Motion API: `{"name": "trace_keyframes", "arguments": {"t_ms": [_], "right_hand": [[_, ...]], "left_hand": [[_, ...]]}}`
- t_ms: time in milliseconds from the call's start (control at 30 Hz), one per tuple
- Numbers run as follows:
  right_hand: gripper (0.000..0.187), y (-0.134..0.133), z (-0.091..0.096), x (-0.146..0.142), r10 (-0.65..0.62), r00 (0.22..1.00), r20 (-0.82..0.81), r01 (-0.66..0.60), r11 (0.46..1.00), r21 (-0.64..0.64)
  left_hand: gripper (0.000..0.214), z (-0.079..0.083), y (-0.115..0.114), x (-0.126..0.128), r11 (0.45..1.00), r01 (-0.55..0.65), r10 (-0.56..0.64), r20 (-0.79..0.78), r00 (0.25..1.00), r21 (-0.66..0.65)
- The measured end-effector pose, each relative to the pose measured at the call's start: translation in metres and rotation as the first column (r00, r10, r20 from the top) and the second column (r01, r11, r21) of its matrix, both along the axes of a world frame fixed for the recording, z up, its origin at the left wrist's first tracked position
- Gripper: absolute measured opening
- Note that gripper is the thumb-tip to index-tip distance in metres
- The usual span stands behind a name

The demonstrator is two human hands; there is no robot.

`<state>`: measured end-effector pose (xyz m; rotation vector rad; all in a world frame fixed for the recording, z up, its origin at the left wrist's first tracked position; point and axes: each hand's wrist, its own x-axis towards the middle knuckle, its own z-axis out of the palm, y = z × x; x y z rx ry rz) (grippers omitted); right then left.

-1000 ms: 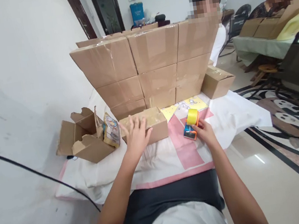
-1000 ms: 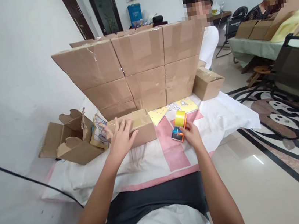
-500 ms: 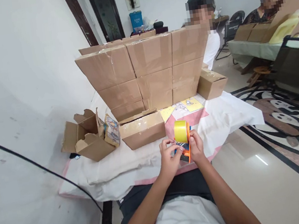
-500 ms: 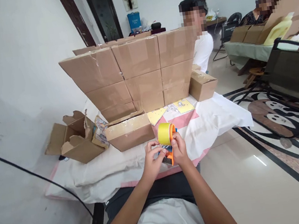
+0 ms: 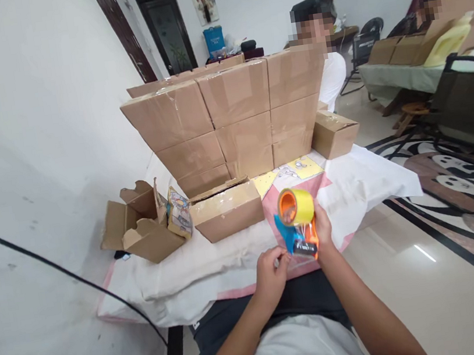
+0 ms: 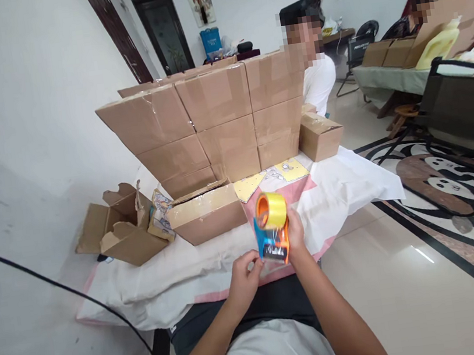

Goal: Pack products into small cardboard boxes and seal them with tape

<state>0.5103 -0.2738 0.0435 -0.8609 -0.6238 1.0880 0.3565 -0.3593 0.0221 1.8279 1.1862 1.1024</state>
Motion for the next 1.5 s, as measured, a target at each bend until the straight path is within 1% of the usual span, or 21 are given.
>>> {"name": "trace_keyframes", "arguments": {"t_ms": [100,200,267,367,433,533,633,733,800,833,900,967,1033,1133,1200,1233,1300,1333,1367,1433,1500], "right_hand": [[0.06,-0.024,0.01,-0.006,0.225,0.974,0.017,-0.225,0.974,0.036],[0.049,-0.04,0.024,0.018,0.084,0.996,0.042,-0.091,0.975,0.202],[0.045,-0.043,0.036,0.045,-0.025,0.998,0.054,0.007,0.947,0.321],[0.065,-0.031,0.045,0.068,-0.024,0.975,0.221,-0.042,0.956,0.292],[0.067,-0.01,0.036,0.062,-0.022,0.935,0.353,-0.048,0.981,0.19],[0.053,0.027,0.006,0.04,-0.018,0.844,0.535,-0.027,0.997,0.077],[0.055,0.045,-0.019,0.033,0.02,0.66,0.751,0.012,0.999,-0.037],[0.071,0.03,-0.018,0.039,-0.21,0.418,0.884,0.332,0.941,0.067],[0.074,0.009,-0.002,0.031,-0.337,0.342,0.877,0.353,0.911,0.212],[0.069,-0.001,0.009,0.021,-0.336,0.362,0.869,0.248,0.934,0.258],[0.049,-0.017,0.032,-0.008,-0.213,0.416,0.884,-0.105,0.954,0.28],[0.02,-0.022,0.053,-0.037,-0.112,0.416,0.902,-0.358,0.892,0.276],[0.007,-0.019,0.073,-0.055,-0.085,0.472,0.878,-0.406,0.862,0.302],[0.011,0.0,0.103,-0.059,-0.069,0.613,0.787,-0.322,0.888,0.329],[0.013,0.023,0.118,-0.059,-0.001,0.622,0.783,-0.362,0.887,0.288],[0.015,0.037,0.123,-0.062,0.042,0.596,0.802,-0.405,0.878,0.255],[0.018,0.069,0.123,-0.077,0.112,0.494,0.862,-0.47,0.869,0.157],[0.017,0.085,0.118,-0.088,0.125,0.418,0.9,-0.472,0.876,0.097],[0.014,0.102,0.112,-0.1,0.117,0.331,0.936,-0.451,0.891,0.048],[0.02,0.132,0.099,-0.119,0.048,0.181,0.982,-0.351,0.936,0.019],[0.066,0.159,0.092,-0.122,-0.081,0.107,0.991,-0.249,0.963,0.106]], "left_hand": [[0.026,-0.007,0.003,-0.017,0.992,-0.071,0.078,-0.062,0.995,0.108],[0.029,-0.01,0.014,-0.067,0.939,-0.339,0.339,0.007,0.941,0.048],[0.034,-0.011,0.021,-0.108,0.884,-0.467,0.467,0.049,0.883,-0.002],[0.037,-0.007,0.028,-0.147,0.842,-0.533,0.54,0.145,0.829,-0.09],[0.041,0.0,0.033,-0.149,0.855,-0.5,0.519,0.205,0.83,-0.138],[0.046,0.016,0.045,-0.132,0.887,-0.438,0.463,0.279,0.841,-0.15],[0.045,0.034,0.056,-0.119,0.92,-0.367,0.391,0.384,0.836,-0.138],[0.044,0.046,0.056,-0.115,0.941,-0.308,0.339,0.433,0.835,-0.143],[0.043,0.047,0.052,-0.107,0.948,-0.275,0.317,0.438,0.841,-0.158],[0.043,0.045,0.049,-0.101,0.954,-0.25,0.298,0.437,0.849,-0.165],[0.044,0.037,0.044,-0.086,0.966,-0.178,0.245,0.428,0.87,-0.189],[0.049,0.024,0.04,-0.072,0.96,-0.101,0.204,0.408,0.89,-0.262],[0.059,0.009,0.037,-0.068,0.926,-0.097,0.239,0.368,0.899,-0.365],[0.066,-0.006,0.037,-0.082,0.876,-0.23,0.382,0.317,0.868,-0.424],[0.055,-0.003,0.038,-0.097,0.859,-0.418,0.503,0.333,0.798,-0.297],[0.048,0.003,0.039,-0.104,0.825,-0.539,0.562,0.351,0.749,-0.171],[0.036,0.022,0.044,-0.113,0.667,-0.722,0.631,0.375,0.679,0.183],[0.034,0.033,0.048,-0.114,0.584,-0.725,0.639,0.345,0.688,0.365],[0.034,0.044,0.053,-0.114,0.541,-0.667,0.638,0.267,0.722,0.513],[0.038,0.06,0.064,-0.108,0.569,-0.474,0.623,0.024,0.782,0.673],[0.041,0.065,0.074,-0.099,0.647,-0.337,0.592,-0.172,0.787,0.684]]}}
